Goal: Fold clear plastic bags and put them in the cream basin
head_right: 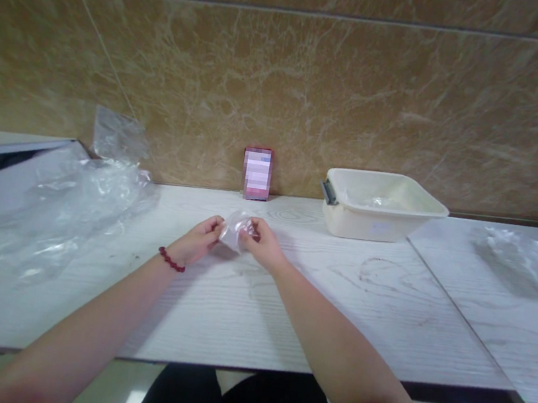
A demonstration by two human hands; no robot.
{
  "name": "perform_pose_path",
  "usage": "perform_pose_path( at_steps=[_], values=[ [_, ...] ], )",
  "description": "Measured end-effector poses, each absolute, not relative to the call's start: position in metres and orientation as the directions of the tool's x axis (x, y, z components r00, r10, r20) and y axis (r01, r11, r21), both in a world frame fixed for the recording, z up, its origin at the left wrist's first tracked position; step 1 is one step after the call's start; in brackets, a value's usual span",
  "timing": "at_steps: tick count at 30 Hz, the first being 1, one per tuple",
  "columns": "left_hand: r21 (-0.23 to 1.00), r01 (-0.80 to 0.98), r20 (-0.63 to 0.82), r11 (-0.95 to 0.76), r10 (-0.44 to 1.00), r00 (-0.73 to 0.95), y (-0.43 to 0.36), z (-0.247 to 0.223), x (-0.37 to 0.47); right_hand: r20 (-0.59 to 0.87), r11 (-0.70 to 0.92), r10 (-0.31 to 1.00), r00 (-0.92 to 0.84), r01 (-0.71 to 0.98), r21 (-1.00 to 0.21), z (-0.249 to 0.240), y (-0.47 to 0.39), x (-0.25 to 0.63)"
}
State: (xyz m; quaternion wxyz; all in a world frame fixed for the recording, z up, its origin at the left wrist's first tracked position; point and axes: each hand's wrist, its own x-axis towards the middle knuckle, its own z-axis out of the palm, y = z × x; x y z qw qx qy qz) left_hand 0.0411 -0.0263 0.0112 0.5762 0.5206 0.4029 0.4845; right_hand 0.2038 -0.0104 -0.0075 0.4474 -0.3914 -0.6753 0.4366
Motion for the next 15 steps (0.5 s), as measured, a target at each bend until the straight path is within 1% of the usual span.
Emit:
perform_pose_path(
  at_steps=[4, 8, 10, 12, 15],
  values=[
    [0.985, -0.172, 0.054, -0.026, 0.986, 0.16, -0.023, 0.01, 0.036, 0.214, 0.262, 0.949, -0.231, 0.207, -0.943, -0.008, -0.007, 0.205],
    [0.969, -0.238, 0.077, -0.063, 0.996, 0.051, -0.019, 0.011, 0.033, 0.266, 0.301, 0.953, -0.148, 0.318, -0.899, -0.007, -0.005, 0.209],
    [0.963, -0.251, 0.096, -0.095, 0.995, -0.009, -0.017, 0.011, 0.032, 0.274, 0.29, 0.957, -0.097, 0.347, -0.892, -0.006, -0.005, 0.211],
    [0.962, -0.243, 0.116, -0.127, 0.992, -0.057, -0.015, 0.009, 0.031, 0.271, 0.272, 0.961, -0.046, 0.317, -0.909, -0.005, -0.004, 0.212],
    [0.96, -0.223, 0.151, -0.171, 0.983, -0.104, -0.012, 0.007, 0.03, 0.309, 0.304, 0.951, -0.006, 0.198, -0.932, -0.004, -0.002, 0.213]
  ],
)
